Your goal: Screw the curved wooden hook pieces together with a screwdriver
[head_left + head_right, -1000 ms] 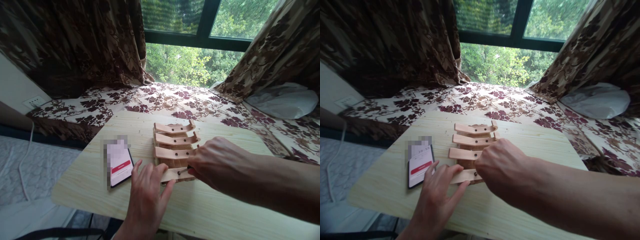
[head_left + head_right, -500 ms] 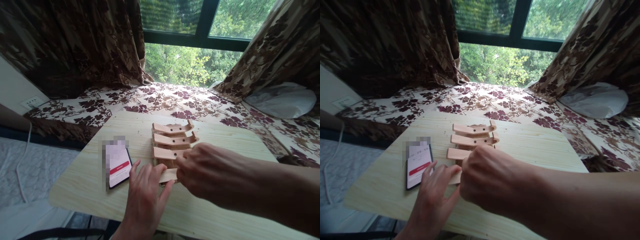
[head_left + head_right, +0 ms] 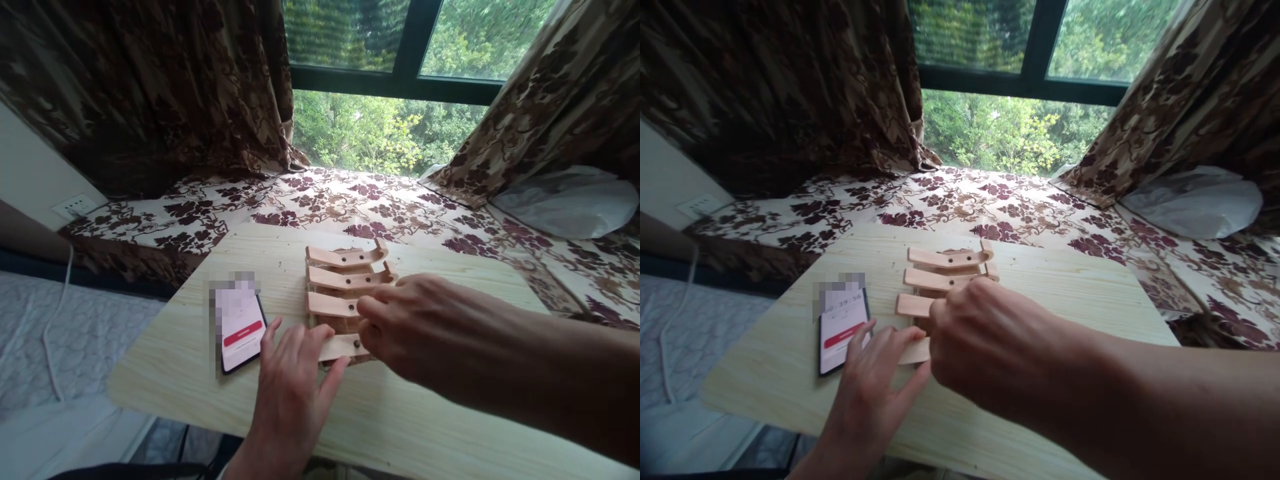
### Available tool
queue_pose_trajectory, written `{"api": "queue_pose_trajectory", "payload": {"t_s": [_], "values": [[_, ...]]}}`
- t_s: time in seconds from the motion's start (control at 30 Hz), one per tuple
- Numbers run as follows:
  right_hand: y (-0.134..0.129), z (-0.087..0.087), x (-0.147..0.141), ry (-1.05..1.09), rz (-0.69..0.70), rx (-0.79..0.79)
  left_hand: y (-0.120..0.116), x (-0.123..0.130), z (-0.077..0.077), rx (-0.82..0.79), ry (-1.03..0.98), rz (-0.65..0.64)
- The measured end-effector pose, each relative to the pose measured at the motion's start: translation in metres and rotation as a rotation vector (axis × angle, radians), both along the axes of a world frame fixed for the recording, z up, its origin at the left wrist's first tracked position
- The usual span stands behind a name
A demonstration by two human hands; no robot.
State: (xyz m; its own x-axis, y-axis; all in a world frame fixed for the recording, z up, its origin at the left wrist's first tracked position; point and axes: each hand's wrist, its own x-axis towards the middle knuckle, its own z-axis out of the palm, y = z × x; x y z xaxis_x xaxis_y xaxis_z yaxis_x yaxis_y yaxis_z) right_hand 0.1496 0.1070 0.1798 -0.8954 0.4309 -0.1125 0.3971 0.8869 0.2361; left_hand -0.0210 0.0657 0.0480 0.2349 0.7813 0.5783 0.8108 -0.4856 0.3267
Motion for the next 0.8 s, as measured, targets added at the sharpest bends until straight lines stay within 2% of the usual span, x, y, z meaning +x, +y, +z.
{"api": "queue_pose_trajectory", "payload": {"t_s": [0.1,0.2,0.37,0.43,0.57,0.7,0.8], "values": [[-0.002,-0.007,0.000,-0.010,0.077,0.052,0.000,0.001,0.000,0.005,-0.013,-0.012],[0.004,-0.010,-0.002,0.032,0.036,-0.047,0.000,0.001,0.000,0.000,-0.012,-0.018],[0.014,-0.003,-0.005,-0.096,-0.332,-0.185,0.000,0.000,-0.002,-0.017,0.001,-0.007],[0.013,0.001,-0.004,-0.108,-0.405,-0.199,0.000,-0.001,-0.003,-0.013,0.004,-0.003],[0.009,0.007,0.000,-0.010,-0.264,-0.206,0.000,-0.002,-0.003,-0.019,0.004,0.002],[0.002,0.002,0.002,0.061,-0.038,-0.080,-0.001,-0.002,-0.001,-0.019,-0.017,0.014],[-0.006,-0.007,-0.001,0.088,0.050,0.021,-0.001,0.000,0.000,-0.027,-0.036,-0.003]]}}
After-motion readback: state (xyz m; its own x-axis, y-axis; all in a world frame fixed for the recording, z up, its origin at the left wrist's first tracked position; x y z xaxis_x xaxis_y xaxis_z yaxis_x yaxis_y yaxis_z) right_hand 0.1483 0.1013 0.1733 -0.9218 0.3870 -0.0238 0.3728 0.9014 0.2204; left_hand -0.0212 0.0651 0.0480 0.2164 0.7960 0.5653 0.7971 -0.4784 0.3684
